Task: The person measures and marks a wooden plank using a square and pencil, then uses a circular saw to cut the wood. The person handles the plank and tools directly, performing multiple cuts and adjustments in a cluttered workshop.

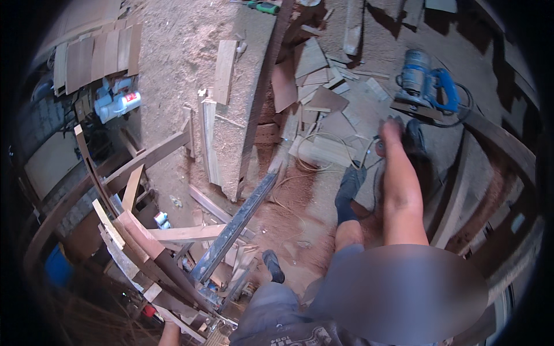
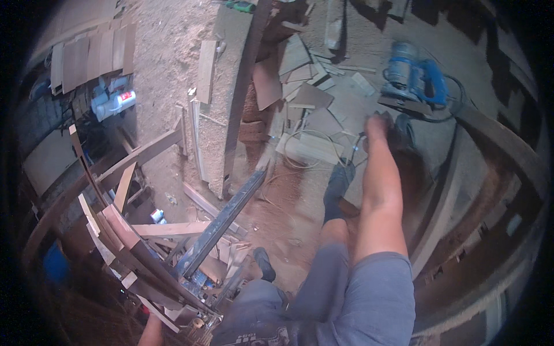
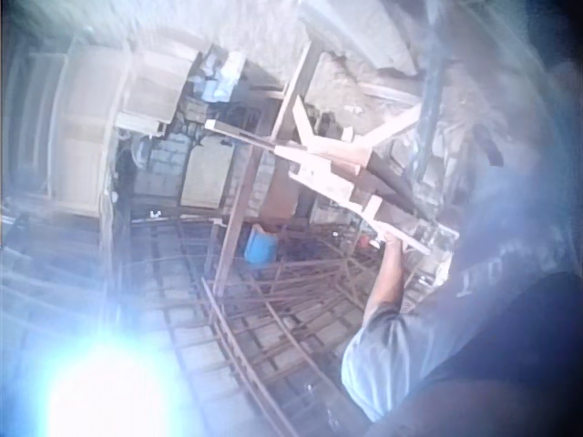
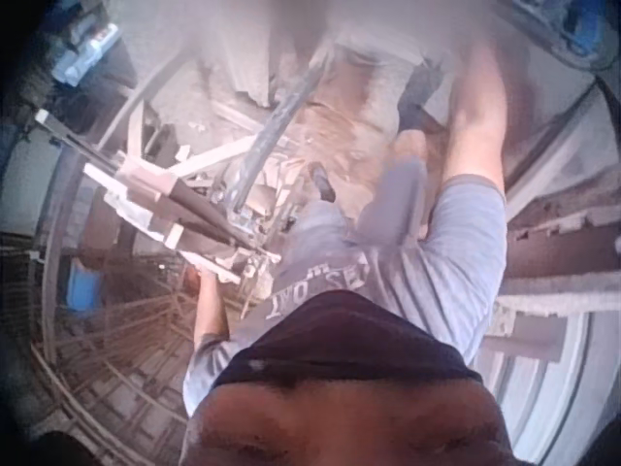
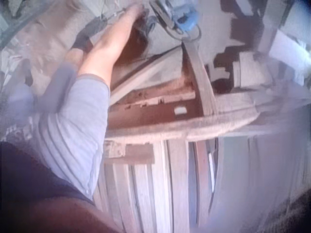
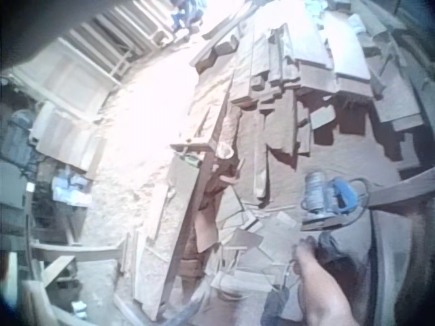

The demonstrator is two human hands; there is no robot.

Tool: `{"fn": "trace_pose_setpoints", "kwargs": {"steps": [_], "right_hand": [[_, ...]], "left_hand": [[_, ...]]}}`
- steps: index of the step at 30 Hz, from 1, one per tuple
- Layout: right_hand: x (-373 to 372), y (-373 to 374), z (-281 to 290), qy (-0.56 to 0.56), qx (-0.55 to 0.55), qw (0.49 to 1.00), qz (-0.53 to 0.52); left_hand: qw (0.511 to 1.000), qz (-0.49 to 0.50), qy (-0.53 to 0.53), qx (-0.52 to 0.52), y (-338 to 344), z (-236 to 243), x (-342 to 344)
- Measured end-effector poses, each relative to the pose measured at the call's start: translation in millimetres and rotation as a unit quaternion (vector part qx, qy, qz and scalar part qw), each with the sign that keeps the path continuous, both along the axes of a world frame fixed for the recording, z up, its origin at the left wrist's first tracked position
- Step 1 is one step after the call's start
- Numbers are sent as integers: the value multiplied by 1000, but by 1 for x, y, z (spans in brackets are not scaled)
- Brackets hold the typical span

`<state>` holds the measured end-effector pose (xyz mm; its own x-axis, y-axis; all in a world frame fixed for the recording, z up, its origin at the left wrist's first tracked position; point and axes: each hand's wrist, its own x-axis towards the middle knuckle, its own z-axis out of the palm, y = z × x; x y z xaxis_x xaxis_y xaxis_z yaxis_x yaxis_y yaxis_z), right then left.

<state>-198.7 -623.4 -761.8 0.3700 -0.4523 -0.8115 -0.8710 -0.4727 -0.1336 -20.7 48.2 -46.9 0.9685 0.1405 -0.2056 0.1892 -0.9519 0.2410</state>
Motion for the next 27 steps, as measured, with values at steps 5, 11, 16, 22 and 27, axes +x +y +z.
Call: {"fn": "trace_pose_setpoints", "kwargs": {"steps": [5, 11, 16, 22, 27], "right_hand": [[-31, 31, 27, -86, -77, 984, -134], [-186, 74, 123, -165, -80, 943, -278], [-190, 156, 236, -124, -161, 802, -562], [-162, 200, 358, -282, 94, 635, -713], [-110, 249, 523, -441, 83, 692, -565]], "left_hand": [[1000, 0, 1, 12, 19, 7, -21], [998, -61, -18, 21, -2, -24, -8], [997, -66, -42, 1, -35, -20, -17], [970, -225, -97, 5, -48, -19, 0], [971, -224, -87, 19, -25, -25, -12]]}}
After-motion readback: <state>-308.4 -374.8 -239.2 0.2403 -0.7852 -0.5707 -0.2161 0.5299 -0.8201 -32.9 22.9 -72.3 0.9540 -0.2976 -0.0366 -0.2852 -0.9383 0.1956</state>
